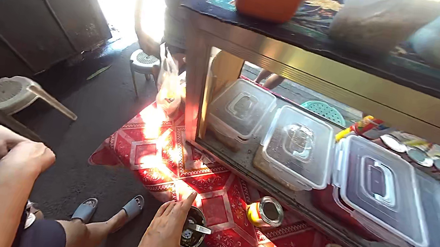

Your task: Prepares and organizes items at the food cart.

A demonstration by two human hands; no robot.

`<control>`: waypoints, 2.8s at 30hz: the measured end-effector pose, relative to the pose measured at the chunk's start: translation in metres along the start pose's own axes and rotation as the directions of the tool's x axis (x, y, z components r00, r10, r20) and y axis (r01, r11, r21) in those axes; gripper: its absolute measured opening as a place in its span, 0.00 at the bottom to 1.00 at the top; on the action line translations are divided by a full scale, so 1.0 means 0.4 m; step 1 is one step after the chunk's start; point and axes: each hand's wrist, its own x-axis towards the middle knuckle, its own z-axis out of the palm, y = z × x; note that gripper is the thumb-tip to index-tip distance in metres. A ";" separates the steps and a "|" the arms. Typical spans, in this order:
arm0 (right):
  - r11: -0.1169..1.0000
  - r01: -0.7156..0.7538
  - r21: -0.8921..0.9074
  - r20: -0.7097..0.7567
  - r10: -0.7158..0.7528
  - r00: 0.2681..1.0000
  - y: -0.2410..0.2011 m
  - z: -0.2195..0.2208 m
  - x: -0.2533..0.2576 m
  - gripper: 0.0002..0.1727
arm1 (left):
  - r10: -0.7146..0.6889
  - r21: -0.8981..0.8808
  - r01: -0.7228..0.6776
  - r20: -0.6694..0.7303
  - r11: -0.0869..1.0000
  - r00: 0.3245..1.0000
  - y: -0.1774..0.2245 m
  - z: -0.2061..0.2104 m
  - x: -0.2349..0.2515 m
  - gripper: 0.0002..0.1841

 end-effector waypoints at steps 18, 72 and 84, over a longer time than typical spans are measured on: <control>0.886 0.123 0.447 0.076 -0.174 0.982 -0.201 0.037 0.169 0.54 | 0.365 -0.062 -0.376 -0.140 0.925 0.921 0.209 0.139 0.079 0.58; 0.875 -0.477 -0.082 0.048 0.481 0.875 0.232 -0.208 0.136 0.46 | 0.335 0.011 -0.342 0.175 0.940 0.926 0.312 0.269 0.114 0.55; 0.986 -0.159 0.044 0.471 0.120 0.874 0.038 0.007 0.025 0.33 | 0.279 0.009 -0.286 0.196 0.958 0.940 0.276 0.223 0.086 0.56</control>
